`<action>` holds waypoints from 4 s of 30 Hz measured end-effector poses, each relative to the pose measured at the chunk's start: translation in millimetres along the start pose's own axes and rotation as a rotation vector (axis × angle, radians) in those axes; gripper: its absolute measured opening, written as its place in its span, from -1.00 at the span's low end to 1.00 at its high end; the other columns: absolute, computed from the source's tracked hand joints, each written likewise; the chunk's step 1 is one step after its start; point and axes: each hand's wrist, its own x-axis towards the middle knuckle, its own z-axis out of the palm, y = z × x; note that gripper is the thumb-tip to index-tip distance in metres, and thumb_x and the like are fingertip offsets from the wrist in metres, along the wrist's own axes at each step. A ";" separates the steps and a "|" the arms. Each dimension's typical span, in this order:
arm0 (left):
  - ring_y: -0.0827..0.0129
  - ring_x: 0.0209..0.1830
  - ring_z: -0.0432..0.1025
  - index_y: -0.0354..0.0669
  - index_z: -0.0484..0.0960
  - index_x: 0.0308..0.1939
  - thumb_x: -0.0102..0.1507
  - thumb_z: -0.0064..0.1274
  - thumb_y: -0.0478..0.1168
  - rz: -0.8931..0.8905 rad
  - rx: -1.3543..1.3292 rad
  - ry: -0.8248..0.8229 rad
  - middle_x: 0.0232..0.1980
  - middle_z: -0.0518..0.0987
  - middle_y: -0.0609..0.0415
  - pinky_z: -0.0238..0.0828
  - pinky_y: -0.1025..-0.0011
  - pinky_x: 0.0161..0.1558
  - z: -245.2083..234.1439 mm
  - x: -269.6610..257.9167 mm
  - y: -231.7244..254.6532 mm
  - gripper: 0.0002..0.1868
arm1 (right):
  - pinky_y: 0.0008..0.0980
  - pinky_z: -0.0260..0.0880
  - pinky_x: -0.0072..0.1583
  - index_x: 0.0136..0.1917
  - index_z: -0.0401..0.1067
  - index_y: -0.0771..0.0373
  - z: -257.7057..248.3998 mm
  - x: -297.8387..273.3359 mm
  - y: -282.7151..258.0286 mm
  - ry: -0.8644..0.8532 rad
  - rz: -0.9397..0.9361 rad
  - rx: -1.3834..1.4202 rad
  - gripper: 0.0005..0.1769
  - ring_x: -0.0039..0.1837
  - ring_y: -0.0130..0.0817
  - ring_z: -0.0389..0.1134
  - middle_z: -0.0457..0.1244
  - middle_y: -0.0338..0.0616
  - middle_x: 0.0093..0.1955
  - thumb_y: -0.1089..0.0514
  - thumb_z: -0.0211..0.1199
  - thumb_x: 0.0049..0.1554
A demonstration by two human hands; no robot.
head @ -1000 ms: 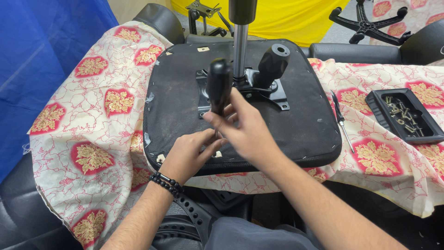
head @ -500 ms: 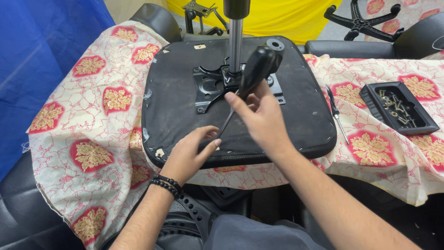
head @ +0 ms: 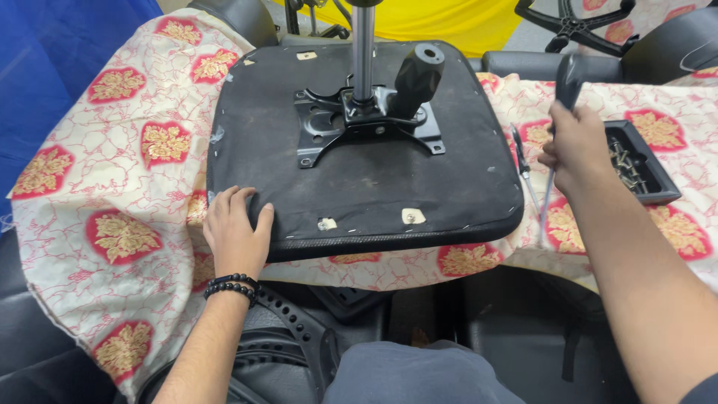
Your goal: The person uses a screwdriver to fasten screws into the underside of an office chair seat, securing the seat to its mounting bracket. They place washers and tighten multiple screws in sequence.
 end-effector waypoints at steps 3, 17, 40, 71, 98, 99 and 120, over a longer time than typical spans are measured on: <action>0.10 0.51 0.12 -0.07 0.56 0.17 0.26 0.11 0.01 -0.014 0.104 -0.025 0.37 0.39 -0.02 -0.28 -0.16 0.49 14.5 1.6 14.0 -0.55 | -0.36 0.28 -0.26 0.19 0.35 0.37 -34.7 49.8 45.0 0.031 0.159 -0.195 -0.69 -0.30 -0.47 0.16 0.16 -0.17 -0.17 0.10 0.21 0.29; 0.29 0.46 0.21 0.05 0.55 0.20 0.29 0.08 0.07 -0.069 0.279 0.050 0.32 0.43 0.14 -0.27 -0.29 0.49 32.1 11.7 49.7 -0.56 | -0.03 0.40 0.08 0.41 0.35 0.20 -95.6 116.6 137.5 0.096 -0.068 -0.939 -0.33 0.09 0.04 0.39 0.25 0.15 0.19 0.19 0.39 0.03; -0.19 0.39 0.27 -0.37 0.30 0.40 0.30 0.10 0.06 -0.607 -0.024 0.134 0.37 0.35 -0.39 0.14 0.09 0.38 27.2 31.9 -15.9 -0.26 | -0.10 0.46 0.03 0.26 0.44 0.26 -51.4 23.4 92.5 -0.104 -0.163 -0.740 -0.54 -0.01 -0.15 0.43 0.35 0.05 0.00 -0.03 0.29 0.18; -0.21 0.17 0.47 -0.33 0.62 0.14 0.32 0.00 0.32 -0.465 -0.107 -0.228 0.07 0.60 -0.40 0.32 0.06 0.21 44.8 122.6 -83.8 -0.26 | -0.01 0.60 0.00 0.37 0.19 0.25 17.9 -96.3 68.9 0.019 0.395 -0.069 -0.43 0.12 -0.11 0.47 0.31 0.02 0.25 0.12 0.27 0.15; -0.15 0.29 0.39 -0.44 0.47 0.26 0.28 0.00 0.31 -0.616 -0.187 -0.208 0.25 0.49 -0.39 0.23 0.10 0.31 43.7 75.6 -64.6 -0.16 | -0.19 0.51 -0.16 0.33 0.29 0.23 -36.8 -14.4 63.5 -0.156 0.404 -0.385 -0.49 -0.17 -0.09 0.45 0.36 0.09 0.04 -0.08 0.20 0.23; -0.13 0.29 0.40 -0.41 0.49 0.26 0.28 -0.01 0.29 -0.622 -0.210 -0.223 0.26 0.50 -0.36 0.23 0.11 0.32 42.0 72.6 -62.6 -0.19 | -0.21 0.49 -0.20 0.30 0.33 0.24 -47.7 -8.9 66.9 -0.141 0.378 -0.418 -0.51 -0.19 -0.13 0.45 0.36 0.05 0.03 -0.11 0.18 0.25; 0.10 0.57 0.07 -0.05 0.48 0.30 0.30 0.06 0.04 -0.217 -0.010 -0.137 0.42 0.34 0.00 -0.40 -0.23 0.56 88.9 30.8 156.2 -0.47 | -0.28 0.21 -0.31 0.07 0.46 0.24 -222.0 129.1 113.9 0.085 0.280 -0.480 -0.85 -0.26 -0.33 0.31 0.34 -0.13 -0.12 0.23 0.26 0.21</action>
